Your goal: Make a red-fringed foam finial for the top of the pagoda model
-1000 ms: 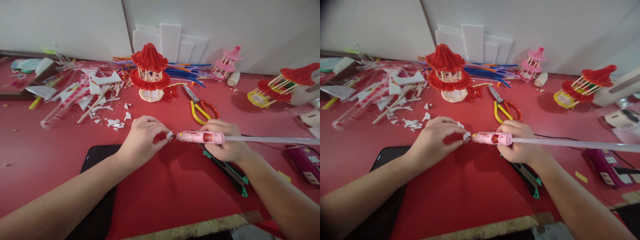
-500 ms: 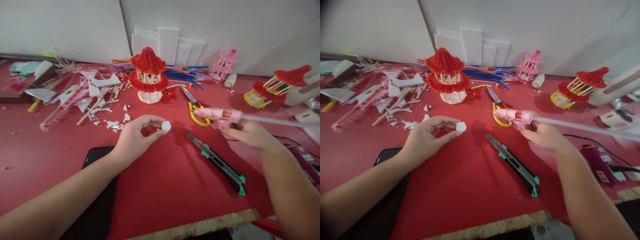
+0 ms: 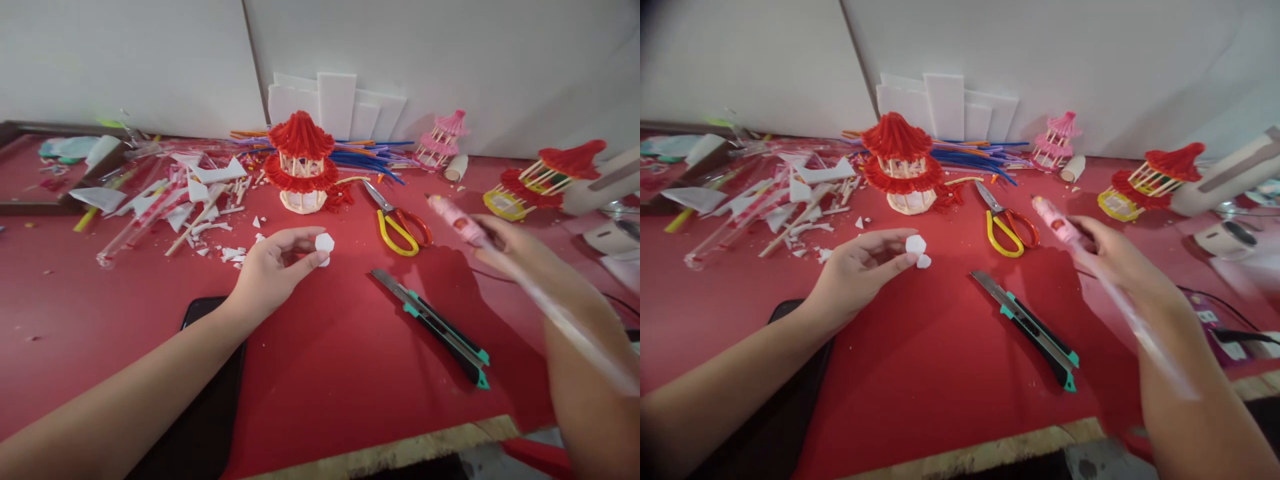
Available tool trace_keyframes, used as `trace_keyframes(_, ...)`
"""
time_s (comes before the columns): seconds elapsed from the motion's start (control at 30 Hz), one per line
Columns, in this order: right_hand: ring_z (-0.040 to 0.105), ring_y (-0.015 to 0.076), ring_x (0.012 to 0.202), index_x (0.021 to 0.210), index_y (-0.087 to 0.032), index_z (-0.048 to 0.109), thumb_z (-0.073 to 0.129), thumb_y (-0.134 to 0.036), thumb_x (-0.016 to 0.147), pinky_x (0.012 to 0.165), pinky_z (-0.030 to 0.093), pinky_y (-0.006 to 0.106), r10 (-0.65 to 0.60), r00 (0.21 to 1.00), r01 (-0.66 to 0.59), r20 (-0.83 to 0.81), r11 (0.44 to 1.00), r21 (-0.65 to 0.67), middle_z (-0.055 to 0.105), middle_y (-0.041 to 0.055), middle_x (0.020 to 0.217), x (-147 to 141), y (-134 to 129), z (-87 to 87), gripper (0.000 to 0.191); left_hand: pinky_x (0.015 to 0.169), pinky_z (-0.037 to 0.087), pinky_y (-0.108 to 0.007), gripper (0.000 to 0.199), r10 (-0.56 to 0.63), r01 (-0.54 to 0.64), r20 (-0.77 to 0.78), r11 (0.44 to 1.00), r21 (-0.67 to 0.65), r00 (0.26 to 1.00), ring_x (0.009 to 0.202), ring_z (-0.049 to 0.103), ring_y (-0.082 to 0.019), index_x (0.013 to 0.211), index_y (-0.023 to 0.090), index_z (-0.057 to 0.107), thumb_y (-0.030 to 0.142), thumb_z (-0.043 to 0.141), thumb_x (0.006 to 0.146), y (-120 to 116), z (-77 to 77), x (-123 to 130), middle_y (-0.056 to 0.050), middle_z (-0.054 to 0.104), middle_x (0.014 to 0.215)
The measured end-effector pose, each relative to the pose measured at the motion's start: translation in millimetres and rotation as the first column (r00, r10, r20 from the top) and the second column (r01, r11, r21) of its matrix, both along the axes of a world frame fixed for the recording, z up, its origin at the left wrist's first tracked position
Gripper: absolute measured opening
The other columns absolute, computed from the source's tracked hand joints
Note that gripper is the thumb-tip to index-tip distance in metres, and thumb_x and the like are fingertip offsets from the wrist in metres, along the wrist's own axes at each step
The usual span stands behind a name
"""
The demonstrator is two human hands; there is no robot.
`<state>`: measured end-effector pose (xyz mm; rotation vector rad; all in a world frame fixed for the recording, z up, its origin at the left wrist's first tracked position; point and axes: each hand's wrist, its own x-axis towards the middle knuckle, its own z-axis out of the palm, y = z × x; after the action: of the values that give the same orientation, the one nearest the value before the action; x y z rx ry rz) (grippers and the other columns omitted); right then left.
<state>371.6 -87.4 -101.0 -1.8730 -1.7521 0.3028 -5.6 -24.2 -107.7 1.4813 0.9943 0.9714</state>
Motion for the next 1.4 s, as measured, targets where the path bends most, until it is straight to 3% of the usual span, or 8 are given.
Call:
trace_keyframes(0.27, 0.063, 0.0349, 0.091, 0.089, -0.018, 0.074, 0.058, 0.005, 0.061, 0.075, 0.039, 0.05, -0.016, 0.944, 0.031, 0.329, 0.999, -0.042, 0.07, 0.0209, 0.092, 15.7, 9.6, 15.4, 0.039, 0.083, 0.058, -0.033, 0.037, 0.046, -0.049, 0.038, 0.996, 0.08, 0.998, 0.085, 0.072, -0.019, 0.112, 0.021, 0.071, 0.033, 0.077, 0.078, 2.5, -2.9, -0.8, -0.005, 0.076, 0.096)
trace_keyframes(0.43, 0.063, 0.0284, 0.096, 0.103, -0.025, 0.071, 0.061, -0.006, 0.075, 0.083, 0.043, 0.043, 0.185, 0.908, -0.194, 0.376, 0.981, -0.013, 0.071, 0.0109, 0.104, -77.1, 31.3, 35.9, 0.036, 0.085, 0.057, -0.031, 0.037, 0.107, -0.114, 0.082, 0.989, 0.096, 0.991, 0.087, 0.07, -0.017, 0.116, 0.023, 0.07, 0.031, 0.076, 0.08, 3.3, -0.7, -0.9, -0.003, 0.075, 0.099)
trace_keyframes(0.53, 0.067, 0.0229, 0.088, 0.095, -0.022, 0.071, 0.06, -0.014, 0.083, 0.078, 0.046, 0.036, 0.403, 0.888, -0.393, 0.222, 0.915, -0.09, 0.073, 0.0063, 0.095, -143.8, 45.0, 27.3, 0.018, 0.084, 0.056, -0.031, 0.036, 0.142, -0.148, 0.058, 0.981, 0.126, 0.988, 0.086, 0.068, -0.016, 0.114, 0.024, 0.071, 0.034, 0.076, 0.08, 3.6, 0.5, -3.2, -0.003, 0.074, 0.096)
trace_keyframes(0.7, 0.064, 0.0189, 0.077, 0.088, -0.017, 0.07, 0.066, -0.036, 0.086, 0.07, 0.046, 0.031, 0.46, 0.884, -0.45, 0.085, 0.886, -0.114, 0.067, 0.0077, 0.088, -197.5, 57.4, 1.7, 0.019, 0.078, 0.056, -0.029, 0.038, 0.164, -0.174, 0.079, 0.972, 0.159, 0.983, 0.08, 0.065, -0.015, 0.11, 0.022, 0.071, 0.034, 0.079, 0.076, 3.0, 1.1, -5.2, -0.002, 0.071, 0.09)
trace_keyframes(1.0, 0.064, 0.0149, 0.076, 0.088, -0.018, 0.07, 0.067, -0.016, 0.079, 0.071, 0.048, 0.028, 0.455, 0.89, -0.449, 0.04, 0.888, -0.104, 0.069, 0.0027, 0.086, -181.3, 44.3, 18.7, 0.009, 0.074, 0.058, -0.024, 0.035, 0.073, -0.088, 0.202, 0.994, 0.07, 0.977, 0.077, 0.068, -0.013, 0.105, 0.016, 0.069, 0.025, 0.082, 0.073, 0.5, 2.0, -1.2, -0.003, 0.074, 0.088)
trace_keyframes(1.13, 0.067, 0.0148, 0.086, 0.101, -0.019, 0.069, 0.065, -0.01, 0.081, 0.084, 0.055, 0.031, 0.386, 0.91, -0.38, -0.152, 0.922, 0.07, 0.071, 0.0023, 0.095, -167.0, 26.1, 25.9, 0.022, 0.08, 0.058, -0.025, 0.032, 0.003, -0.013, 0.198, 0.999, 0.051, 0.98, 0.085, 0.072, -0.015, 0.105, 0.017, 0.069, 0.022, 0.081, 0.075, -2.5, 2.3, -0.3, -0.004, 0.077, 0.094)
trace_keyframes(1.27, 0.069, 0.015, 0.093, 0.11, -0.02, 0.067, 0.067, -0.014, 0.084, 0.089, 0.06, 0.032, 0.408, 0.823, -0.341, -0.396, 0.912, 0.23, 0.067, 0.004, 0.103, -163.5, 9.3, 16.3, 0.026, 0.079, 0.057, -0.022, 0.031, -0.088, 0.076, 0.145, 0.993, 0.086, 0.985, 0.083, 0.072, -0.013, 0.103, 0.018, 0.07, 0.021, 0.081, 0.075, -5.3, 1.7, 0.0, -0.002, 0.077, 0.091)
trace_keyframes(1.4, 0.069, 0.0136, 0.09, 0.111, -0.021, 0.069, 0.068, -0.016, 0.086, 0.084, 0.063, 0.03, 0.413, 0.837, -0.314, -0.36, 0.9, 0.303, 0.064, 0.0051, 0.108, -166.7, 0.0, 7.8, 0.026, 0.074, 0.056, -0.02, 0.03, -0.162, 0.152, 0.059, 0.978, 0.143, 0.985, 0.077, 0.07, -0.011, 0.101, 0.019, 0.07, 0.021, 0.082, 0.074, -6.2, 0.3, -0.5, 0.0, 0.076, 0.085)
